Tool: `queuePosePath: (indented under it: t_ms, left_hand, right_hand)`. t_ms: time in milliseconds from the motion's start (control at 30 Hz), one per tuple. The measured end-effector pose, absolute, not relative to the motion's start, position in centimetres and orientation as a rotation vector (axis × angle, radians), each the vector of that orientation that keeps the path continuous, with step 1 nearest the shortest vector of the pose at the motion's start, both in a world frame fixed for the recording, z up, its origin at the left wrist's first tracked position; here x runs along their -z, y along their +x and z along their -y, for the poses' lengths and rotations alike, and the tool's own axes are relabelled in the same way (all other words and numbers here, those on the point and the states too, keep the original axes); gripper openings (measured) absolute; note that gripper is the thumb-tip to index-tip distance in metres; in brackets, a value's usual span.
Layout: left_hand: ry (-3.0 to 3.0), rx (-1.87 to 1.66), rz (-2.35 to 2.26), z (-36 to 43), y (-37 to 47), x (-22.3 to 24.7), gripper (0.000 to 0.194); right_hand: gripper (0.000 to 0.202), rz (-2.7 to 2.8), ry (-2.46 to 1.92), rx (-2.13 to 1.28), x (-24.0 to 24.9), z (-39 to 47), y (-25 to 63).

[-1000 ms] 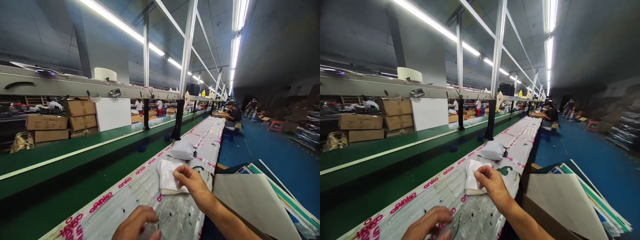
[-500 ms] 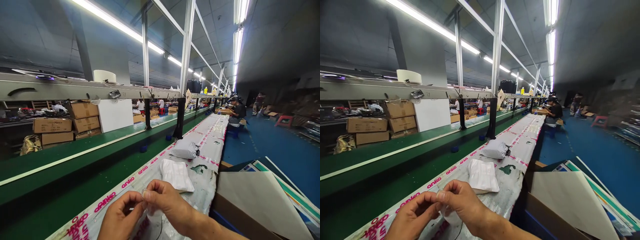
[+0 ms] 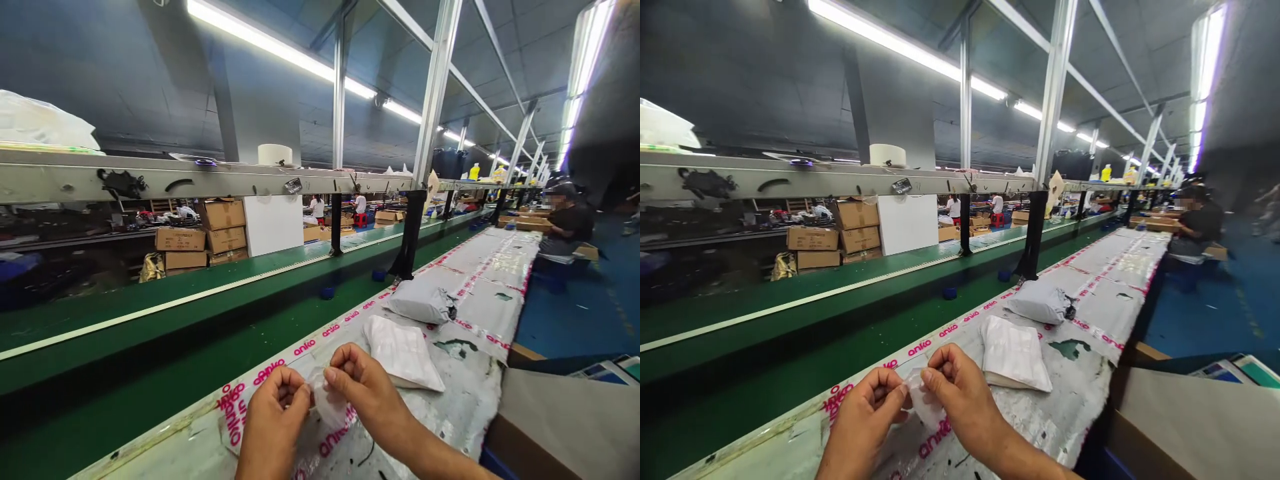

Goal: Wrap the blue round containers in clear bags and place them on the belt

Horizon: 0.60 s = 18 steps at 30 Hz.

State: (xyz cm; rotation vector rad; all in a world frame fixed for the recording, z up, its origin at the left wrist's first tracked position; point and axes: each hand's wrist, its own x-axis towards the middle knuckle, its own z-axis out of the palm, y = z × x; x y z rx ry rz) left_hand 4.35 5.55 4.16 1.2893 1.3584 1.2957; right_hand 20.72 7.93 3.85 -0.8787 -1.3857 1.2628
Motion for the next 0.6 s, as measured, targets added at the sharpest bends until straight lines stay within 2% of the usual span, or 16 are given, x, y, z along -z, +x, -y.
queuePosePath:
  t_ms: [67, 133, 233, 333, 467, 600]
  left_hand:
    - [1.259, -1.365, -1.366, -5.5, 4.1, -3.7, 0.026]
    - [1.264, -1.388, -1.387, -5.5, 3.7, -3.5, 0.023]
    - [1.374, -1.342, -1.440, -5.2, 2.8, -3.6, 0.019]
    - [1.729, -1.284, -1.491, -4.8, 2.2, -3.9, 0.019]
    - [2.400, -1.237, -1.595, -4.3, 2.1, -3.8, 0.036]
    - [2.983, -0.986, -1.895, -4.1, 2.1, -3.7, 0.042]
  right_hand:
    - [0.017, 1.492, -0.952, -1.093, -3.6, -8.0, 20.7]
    - [0.005, 1.688, -0.997, -0.772, -3.4, -8.1, 20.8]
    - [0.015, 1.973, -0.903, -0.244, -3.4, -7.9, 21.3]
    - [0.028, 2.155, -0.863, 0.120, -3.6, -7.7, 21.6]
    - [0.038, 2.237, -1.017, 0.323, -3.8, -7.7, 21.3]
    - [0.024, 2.264, -1.082, 0.505, -3.8, -7.9, 20.6]
